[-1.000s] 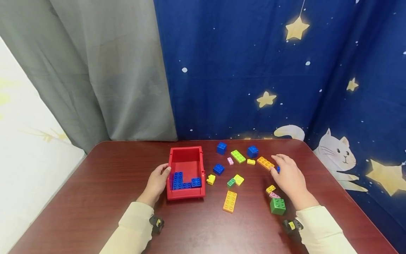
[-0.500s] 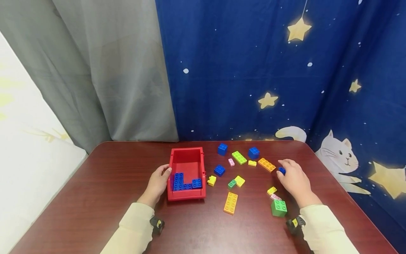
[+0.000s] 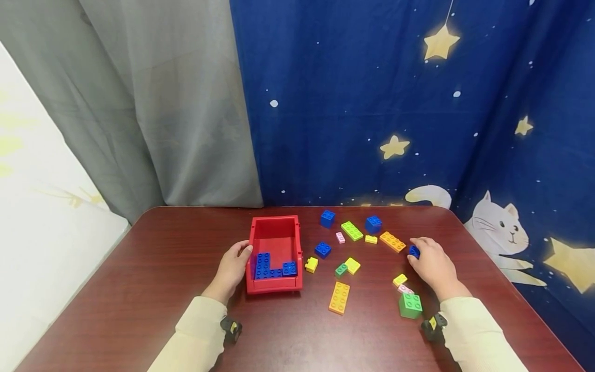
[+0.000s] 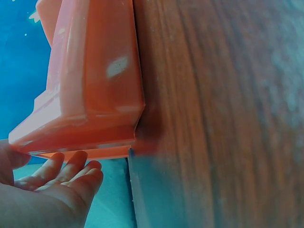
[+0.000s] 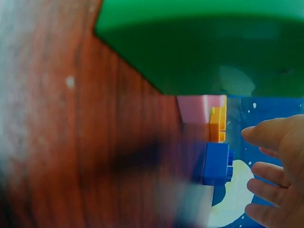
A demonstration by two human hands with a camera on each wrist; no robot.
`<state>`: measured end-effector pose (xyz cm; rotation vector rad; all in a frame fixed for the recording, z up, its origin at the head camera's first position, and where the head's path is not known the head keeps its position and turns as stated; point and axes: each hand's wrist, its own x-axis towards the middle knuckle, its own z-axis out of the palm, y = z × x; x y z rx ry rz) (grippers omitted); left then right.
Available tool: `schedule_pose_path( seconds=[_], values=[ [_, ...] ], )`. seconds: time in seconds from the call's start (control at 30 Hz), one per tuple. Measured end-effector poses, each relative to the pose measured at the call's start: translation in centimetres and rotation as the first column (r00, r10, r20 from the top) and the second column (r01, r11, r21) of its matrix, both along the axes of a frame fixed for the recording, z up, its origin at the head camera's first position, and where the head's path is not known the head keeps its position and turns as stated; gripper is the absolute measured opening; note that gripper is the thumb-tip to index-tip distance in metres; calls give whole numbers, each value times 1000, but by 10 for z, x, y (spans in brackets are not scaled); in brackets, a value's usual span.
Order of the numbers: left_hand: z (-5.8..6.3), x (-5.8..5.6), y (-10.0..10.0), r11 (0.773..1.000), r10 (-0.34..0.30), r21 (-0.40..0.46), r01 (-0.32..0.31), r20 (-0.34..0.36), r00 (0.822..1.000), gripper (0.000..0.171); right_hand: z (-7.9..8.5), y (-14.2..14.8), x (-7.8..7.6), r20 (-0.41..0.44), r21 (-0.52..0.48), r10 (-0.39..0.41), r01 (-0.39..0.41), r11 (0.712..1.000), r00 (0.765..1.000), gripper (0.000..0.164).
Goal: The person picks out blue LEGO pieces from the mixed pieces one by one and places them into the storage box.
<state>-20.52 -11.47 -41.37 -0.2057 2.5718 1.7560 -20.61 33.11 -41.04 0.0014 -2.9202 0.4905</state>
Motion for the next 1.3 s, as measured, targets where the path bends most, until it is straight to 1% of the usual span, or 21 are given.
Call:
schedule_pose_path(
  seconds=[0.2, 0.5, 0.7, 1.0, 1.3],
  values=[
    [-1, 0, 0, 1000, -2, 4, 2, 4, 1000, 47, -1, 3, -2, 40, 13, -7, 6, 1000, 999, 54],
    [-1, 1, 1, 1000, 7, 2, -7, 5, 1000, 47, -6, 8, -10, 82, 54, -9, 4, 999, 997, 55],
    [-2, 0, 1, 1000, 9, 1, -9, 1, 1000, 46, -9, 11, -15, 115, 73, -2, -6, 997, 993, 55],
    [-2, 1, 1, 1000, 13, 12, -13, -5, 1000, 46, -13, 13, -18, 138, 78, 17, -28, 997, 990, 53],
    [-3, 1, 2, 1000, 22, 10, -21, -10, 1000, 46, -10, 12, -16, 146, 66, 15, -25, 998, 989, 47]
  ],
)
